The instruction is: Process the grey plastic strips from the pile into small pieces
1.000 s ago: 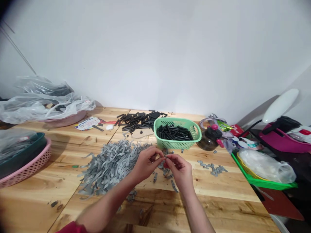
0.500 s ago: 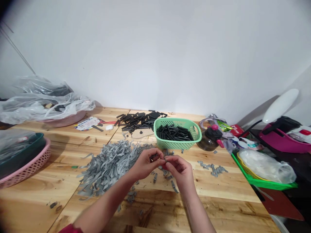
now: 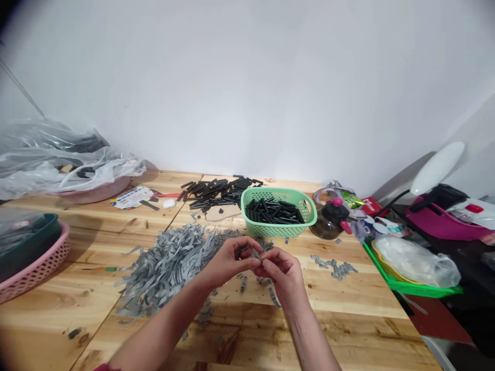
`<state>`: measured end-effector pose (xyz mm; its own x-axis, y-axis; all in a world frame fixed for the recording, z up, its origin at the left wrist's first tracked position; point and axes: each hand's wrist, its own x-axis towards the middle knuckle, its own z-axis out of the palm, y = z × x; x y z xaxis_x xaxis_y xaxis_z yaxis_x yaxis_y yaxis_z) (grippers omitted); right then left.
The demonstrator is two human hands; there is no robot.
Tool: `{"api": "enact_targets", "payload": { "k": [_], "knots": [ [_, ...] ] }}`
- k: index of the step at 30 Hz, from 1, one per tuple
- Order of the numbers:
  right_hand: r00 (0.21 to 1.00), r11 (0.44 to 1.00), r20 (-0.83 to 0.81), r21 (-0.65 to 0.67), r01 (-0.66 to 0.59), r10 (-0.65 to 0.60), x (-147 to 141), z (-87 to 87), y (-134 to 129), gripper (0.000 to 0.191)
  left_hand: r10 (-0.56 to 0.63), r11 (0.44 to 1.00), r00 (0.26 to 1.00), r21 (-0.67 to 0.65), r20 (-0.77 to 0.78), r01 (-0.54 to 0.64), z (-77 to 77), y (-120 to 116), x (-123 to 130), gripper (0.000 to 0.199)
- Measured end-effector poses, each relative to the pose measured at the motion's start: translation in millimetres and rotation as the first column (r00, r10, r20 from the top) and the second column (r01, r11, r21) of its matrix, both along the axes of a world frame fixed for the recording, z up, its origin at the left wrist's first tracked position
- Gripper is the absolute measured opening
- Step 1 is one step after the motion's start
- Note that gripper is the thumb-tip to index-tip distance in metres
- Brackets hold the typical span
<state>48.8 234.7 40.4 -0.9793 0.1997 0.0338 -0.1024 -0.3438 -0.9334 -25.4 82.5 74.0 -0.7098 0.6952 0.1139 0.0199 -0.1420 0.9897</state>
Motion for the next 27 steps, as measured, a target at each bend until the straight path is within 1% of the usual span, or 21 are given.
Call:
{"api": "enact_targets", "payload": {
  "k": [2,4,6,9,12,14,16,18,22,25,27],
  "knots": [
    [0.999,0.999,0.001,0.002,0.044,-0.044,-0.4,-0.6,-1.5,0.022,0.035,0.999,0.999,0.005,-0.015,-0.035,-1.1,0.6,-0.2,0.033],
    [0.994,0.994,0.011,0.008,0.112,-0.112,-0.8,0.2,-3.5,0.022,0.072,0.997,0.997,0.038,0.013,-0.072,-2.3,1.1,-0.4,0.032],
    [0.99,0.991,0.033,0.035,0.133,-0.134,-1.2,1.5,-5.3,0.025,0.089,0.993,0.994,0.074,0.055,-0.093,-3.1,1.2,-0.4,0.032],
    [0.991,0.987,0.039,0.106,0.123,-0.127,-0.8,3.0,-7.1,0.026,0.07,0.992,0.991,0.1,0.116,-0.082,-3.6,1.1,0.0,0.031],
    [0.986,0.973,-0.012,0.157,0.167,-0.167,0.5,2.7,-7.1,0.023,0.024,0.989,0.979,0.136,0.204,-0.052,-4.1,1.3,0.7,0.034],
    [0.988,0.97,-0.032,0.187,0.155,-0.152,0.5,1.2,-5.0,0.023,0.019,0.988,0.972,0.145,0.232,-0.054,-4.2,1.3,1.0,0.035],
    [0.993,0.968,-0.031,0.222,0.116,-0.112,-0.2,-0.5,-1.8,0.024,0.041,0.99,0.972,0.122,0.23,-0.071,-3.8,0.9,0.7,0.036],
    [0.995,0.969,-0.032,0.229,0.095,-0.09,-0.6,-1.2,0.6,0.026,0.057,0.993,0.976,0.086,0.209,-0.076,-3.1,0.1,-0.1,0.036],
    [0.99,0.97,-0.056,0.2,0.14,-0.131,2.2,2.5,-1.7,0.024,0.033,0.998,0.988,0.043,0.15,-0.04,-3.4,0.8,-1.0,0.035],
    [0.985,0.957,-0.041,0.235,0.171,-0.166,5.2,5.2,-5.2,0.021,0.027,0.998,0.989,0.057,0.146,-0.036,-7.4,5.5,0.9,0.033],
    [0.989,0.951,-0.026,0.271,0.149,-0.148,6.8,2.9,-1.3,0.023,0.022,0.997,0.989,0.072,0.146,-0.033,-12.2,9.3,1.0,0.032]
  ]
}}
